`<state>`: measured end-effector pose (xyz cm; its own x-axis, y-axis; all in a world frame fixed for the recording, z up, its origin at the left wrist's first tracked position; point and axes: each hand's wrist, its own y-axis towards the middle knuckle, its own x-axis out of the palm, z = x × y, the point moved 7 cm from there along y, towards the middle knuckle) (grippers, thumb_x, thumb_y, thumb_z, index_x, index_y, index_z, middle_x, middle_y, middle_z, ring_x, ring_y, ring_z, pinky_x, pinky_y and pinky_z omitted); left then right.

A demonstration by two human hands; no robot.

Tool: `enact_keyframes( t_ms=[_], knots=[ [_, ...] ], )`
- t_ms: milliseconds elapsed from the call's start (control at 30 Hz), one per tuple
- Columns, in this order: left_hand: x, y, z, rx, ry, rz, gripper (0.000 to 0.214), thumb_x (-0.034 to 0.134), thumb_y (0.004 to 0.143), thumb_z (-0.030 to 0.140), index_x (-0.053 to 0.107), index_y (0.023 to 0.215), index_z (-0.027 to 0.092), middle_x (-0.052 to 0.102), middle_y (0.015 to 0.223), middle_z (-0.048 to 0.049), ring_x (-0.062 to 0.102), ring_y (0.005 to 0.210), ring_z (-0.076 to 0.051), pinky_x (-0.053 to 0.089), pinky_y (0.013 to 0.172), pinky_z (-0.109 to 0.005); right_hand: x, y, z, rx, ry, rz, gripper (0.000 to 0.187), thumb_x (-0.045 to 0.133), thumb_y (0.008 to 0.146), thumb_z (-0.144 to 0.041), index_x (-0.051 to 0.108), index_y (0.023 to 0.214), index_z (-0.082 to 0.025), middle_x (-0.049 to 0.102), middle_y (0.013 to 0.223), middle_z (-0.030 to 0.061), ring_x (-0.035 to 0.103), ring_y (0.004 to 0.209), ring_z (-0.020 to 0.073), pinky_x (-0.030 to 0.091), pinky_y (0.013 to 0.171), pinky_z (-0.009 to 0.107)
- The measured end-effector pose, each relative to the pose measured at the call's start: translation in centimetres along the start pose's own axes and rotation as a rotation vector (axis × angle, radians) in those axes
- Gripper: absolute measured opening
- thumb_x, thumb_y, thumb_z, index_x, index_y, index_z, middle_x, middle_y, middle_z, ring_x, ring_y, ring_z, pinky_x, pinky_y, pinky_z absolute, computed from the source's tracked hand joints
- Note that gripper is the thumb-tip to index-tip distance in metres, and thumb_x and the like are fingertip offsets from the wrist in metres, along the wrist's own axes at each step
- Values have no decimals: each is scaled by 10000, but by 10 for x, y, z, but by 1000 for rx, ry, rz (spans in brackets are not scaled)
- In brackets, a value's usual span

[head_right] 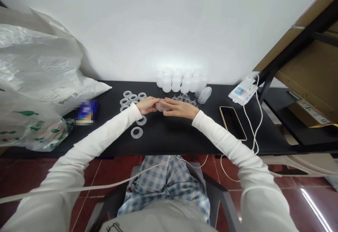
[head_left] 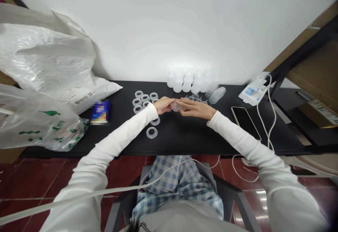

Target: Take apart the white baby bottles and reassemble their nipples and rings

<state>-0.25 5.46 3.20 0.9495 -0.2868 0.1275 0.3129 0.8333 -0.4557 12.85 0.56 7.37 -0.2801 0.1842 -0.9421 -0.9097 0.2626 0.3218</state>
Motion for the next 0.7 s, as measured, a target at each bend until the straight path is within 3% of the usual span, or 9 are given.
enact_keyframes(
  t_ms=[133, 200, 267, 367, 467, 567, 700],
  knots=[
    [1, -7, 2, 95, -22, -31, 321, 717, 871, 319, 644, 642, 107, 598, 559, -14, 513, 518, -62, 359, 537, -202, -12, 2, 3, 96, 78, 28, 366, 353, 994, -83, 570, 1215, -277, 602, 1418, 70, 543, 1361, 201, 545, 1068, 491],
    [1, -14, 9, 234, -43, -21, 320, 724, 862, 386, 667, 706, 112, 639, 633, -20, 555, 582, -75, 408, 588, -206, -22, 4, 8, 234, 134, 130, 277, 448, 988, -171, 557, 1235, -234, 627, 1354, 123, 597, 1268, 262, 532, 1017, 508],
    [-1, -24, 16, 396, -70, 22, 295, 747, 837, 406, 666, 761, 132, 668, 713, -14, 595, 661, -90, 459, 653, -211, -28, 3, 14, 400, 263, 263, 320, 553, 968, -340, 518, 1254, -200, 660, 1241, 140, 655, 1101, 262, 543, 929, 460],
    [-4, -37, 24, 604, -77, 136, 240, 773, 814, 369, 645, 825, 166, 689, 808, -11, 628, 753, -108, 503, 726, -224, -20, 2, 25, 692, 580, 397, 428, 450, 981, -598, 500, 1149, -207, 688, 879, 33, 650, 742, 167, 535, 709, 321],
    [-3, -44, 28, 740, -2, 210, 213, 758, 830, 354, 632, 850, 183, 687, 848, -12, 639, 800, -115, 513, 786, -235, 1, 6, 30, 903, 890, 433, 507, 304, 971, -715, 468, 922, -237, 581, 599, -53, 527, 489, 117, 445, 519, 260],
    [0, -41, 28, 767, 42, 208, 251, 761, 823, 387, 606, 831, 189, 657, 814, 0, 621, 762, -113, 508, 723, -226, 10, 11, 31, 913, 1019, 536, 502, 403, 928, -743, 401, 829, -251, 565, 588, -64, 496, 458, 96, 419, 473, 244],
    [3, -40, 26, 781, 10, 203, 298, 750, 835, 427, 552, 816, 204, 578, 750, 24, 541, 644, -97, 430, 567, -214, 8, 12, 27, 792, 886, 632, 463, 490, 912, -709, 439, 942, -251, 616, 721, -38, 590, 587, 115, 515, 558, 267]
  ],
)
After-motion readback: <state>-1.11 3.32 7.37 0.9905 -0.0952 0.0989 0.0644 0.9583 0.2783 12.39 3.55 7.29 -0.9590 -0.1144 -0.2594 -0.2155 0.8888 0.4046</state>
